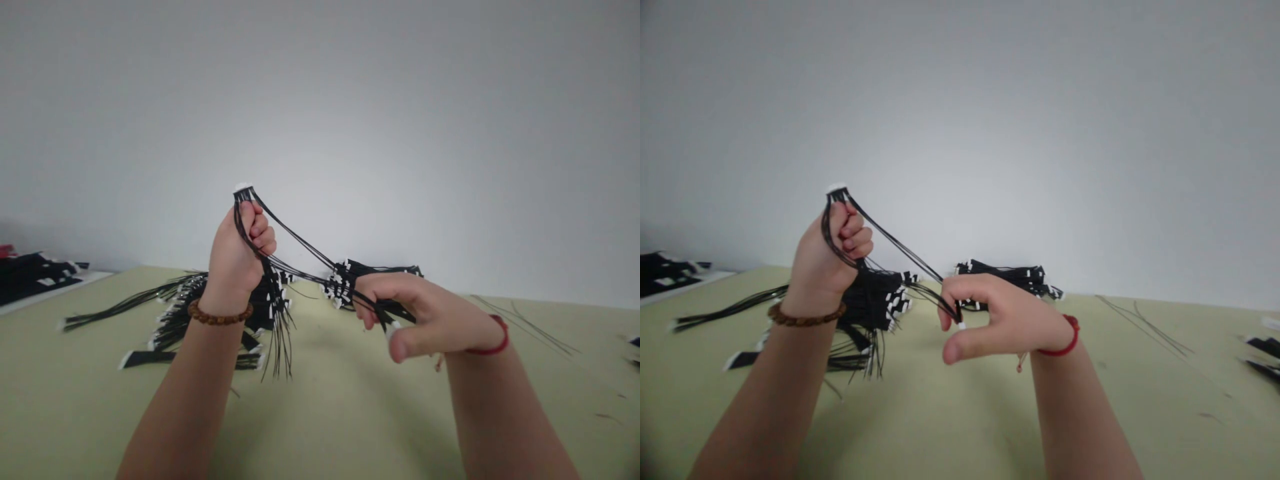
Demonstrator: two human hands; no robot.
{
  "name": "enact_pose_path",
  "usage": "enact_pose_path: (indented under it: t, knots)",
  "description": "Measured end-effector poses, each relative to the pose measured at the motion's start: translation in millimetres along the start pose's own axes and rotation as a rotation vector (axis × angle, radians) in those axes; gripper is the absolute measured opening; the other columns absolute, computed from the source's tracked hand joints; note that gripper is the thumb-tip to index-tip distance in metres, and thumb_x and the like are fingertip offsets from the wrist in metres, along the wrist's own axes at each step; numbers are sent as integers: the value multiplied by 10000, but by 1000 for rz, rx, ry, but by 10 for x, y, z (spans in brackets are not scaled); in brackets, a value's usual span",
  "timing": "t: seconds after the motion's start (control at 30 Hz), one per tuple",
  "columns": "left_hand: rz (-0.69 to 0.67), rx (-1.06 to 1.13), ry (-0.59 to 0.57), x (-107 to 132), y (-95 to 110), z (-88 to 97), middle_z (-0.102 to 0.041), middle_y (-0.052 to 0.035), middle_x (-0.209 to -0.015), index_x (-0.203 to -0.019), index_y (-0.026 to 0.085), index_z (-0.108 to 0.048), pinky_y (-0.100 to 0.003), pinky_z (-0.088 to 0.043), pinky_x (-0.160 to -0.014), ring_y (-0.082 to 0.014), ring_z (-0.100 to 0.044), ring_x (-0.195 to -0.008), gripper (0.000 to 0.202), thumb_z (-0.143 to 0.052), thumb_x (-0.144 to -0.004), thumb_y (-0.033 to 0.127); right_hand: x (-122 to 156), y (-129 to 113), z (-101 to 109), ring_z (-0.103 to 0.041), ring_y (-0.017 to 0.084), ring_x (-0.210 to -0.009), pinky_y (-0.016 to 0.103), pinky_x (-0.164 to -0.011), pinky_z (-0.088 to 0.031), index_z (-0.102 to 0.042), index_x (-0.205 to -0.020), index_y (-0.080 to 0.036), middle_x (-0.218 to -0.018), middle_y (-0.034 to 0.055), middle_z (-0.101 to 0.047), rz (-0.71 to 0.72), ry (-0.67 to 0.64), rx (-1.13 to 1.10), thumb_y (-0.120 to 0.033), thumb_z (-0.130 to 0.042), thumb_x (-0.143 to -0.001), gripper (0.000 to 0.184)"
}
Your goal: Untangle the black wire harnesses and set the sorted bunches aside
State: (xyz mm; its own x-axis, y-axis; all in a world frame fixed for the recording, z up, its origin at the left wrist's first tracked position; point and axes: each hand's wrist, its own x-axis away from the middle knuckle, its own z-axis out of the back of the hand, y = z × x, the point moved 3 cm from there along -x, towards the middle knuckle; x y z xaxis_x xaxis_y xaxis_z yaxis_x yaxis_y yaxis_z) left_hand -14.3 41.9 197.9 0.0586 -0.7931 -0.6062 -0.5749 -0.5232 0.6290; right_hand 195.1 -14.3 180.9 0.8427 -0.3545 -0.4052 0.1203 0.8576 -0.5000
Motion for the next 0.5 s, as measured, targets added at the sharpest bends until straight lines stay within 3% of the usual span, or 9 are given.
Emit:
enact_pose_path:
  t: [0.1,0.2,0.33,0.5]
  knots:
    - [-21,-44,-61,36,24,-44,-273,59,-508,-686,187,-454,-144,-234,-357,-35,-300,-398,188,-430,-861,253,56,-156,5,-495,124,-759,261,-731,-387,-551,-814,-141,-791,39,-550,-30,-27,187,-225,-596,-745,117]
    - [-45,-57,-91,58,31,-68,-297,53,-521,-703,191,-457,-159,-330,-401,-52,-375,-436,171,-431,-857,259,155,-322,-76,-518,136,-866,260,-782,-406,-557,-904,-174,-897,47,-577,-64,-20,354,-150,-517,-783,130]
    - [-23,-124,-108,64,-1,-80,-358,46,-558,-726,182,-459,-171,-378,-421,-64,-430,-472,161,-454,-841,296,283,-536,-295,-555,165,-756,287,-615,-439,-555,-949,-223,-899,56,-600,-136,218,745,-195,-473,-787,183]
    - [27,-228,-195,59,-87,-74,-445,22,-657,-758,160,-489,-116,-229,-356,-17,-349,-441,187,-501,-816,337,468,-716,-538,-486,195,-527,353,-452,-310,-546,-961,-224,-761,87,-612,-22,415,1025,-211,-406,-778,231]
